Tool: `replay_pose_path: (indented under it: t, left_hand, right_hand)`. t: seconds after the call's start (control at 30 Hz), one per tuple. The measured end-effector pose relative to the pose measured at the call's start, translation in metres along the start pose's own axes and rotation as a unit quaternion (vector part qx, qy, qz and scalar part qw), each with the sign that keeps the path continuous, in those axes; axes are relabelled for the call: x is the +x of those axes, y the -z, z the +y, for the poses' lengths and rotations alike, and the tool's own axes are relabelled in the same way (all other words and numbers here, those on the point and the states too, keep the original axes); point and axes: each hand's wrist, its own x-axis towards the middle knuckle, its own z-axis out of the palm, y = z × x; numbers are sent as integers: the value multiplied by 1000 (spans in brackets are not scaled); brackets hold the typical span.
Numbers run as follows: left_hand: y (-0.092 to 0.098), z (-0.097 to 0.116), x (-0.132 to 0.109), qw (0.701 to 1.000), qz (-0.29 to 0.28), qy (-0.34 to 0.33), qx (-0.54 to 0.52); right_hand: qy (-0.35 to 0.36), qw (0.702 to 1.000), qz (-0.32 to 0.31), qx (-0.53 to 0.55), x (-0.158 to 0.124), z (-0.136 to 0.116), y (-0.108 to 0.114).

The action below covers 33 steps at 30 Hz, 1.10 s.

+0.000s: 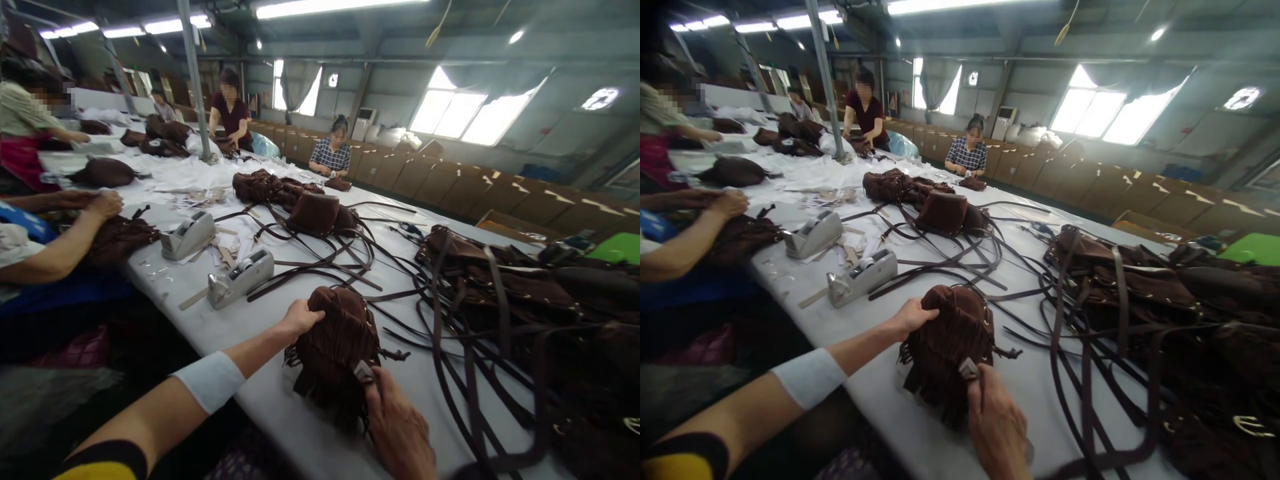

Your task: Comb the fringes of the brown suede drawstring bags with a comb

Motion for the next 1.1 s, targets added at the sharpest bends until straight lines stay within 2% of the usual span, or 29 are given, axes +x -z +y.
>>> replay_pose_path:
  t: [0.07,0.13,0.23,0.33,0.43,0.57,0.7,0.87,1.0,1.1]
  left_hand:
    - [-13,13,-4,1000,-20,-14,-14]
    - [-24,30,-10,998,-46,-33,-25]
    - [-33,58,-20,996,-74,-48,-31]
    - [-34,79,-28,994,-91,-39,-36]
    - [-31,89,-35,994,-104,-29,-32]
    - [-32,92,-36,996,-78,-32,14]
    - [-37,86,-34,996,-62,-50,44]
    - [-35,87,-28,988,8,-110,105]
    - [-21,114,-16,974,82,-152,147]
    - [-5,139,-9,962,119,-178,172]
  right_hand:
    - [154,985,72,-15,-2,-17,11]
    - [269,954,123,-52,6,-37,26]
    - [333,919,169,-129,23,-60,44]
    - [359,897,193,-172,32,-69,51]
    - [386,885,190,-179,30,-72,52]
    - [378,877,198,-221,28,-80,53]
    - [359,881,158,-265,29,-80,41]
    - [329,900,96,-270,14,-53,3]
    - [317,910,74,-255,-30,-17,-36]
    - [324,925,87,-179,-64,1,-44]
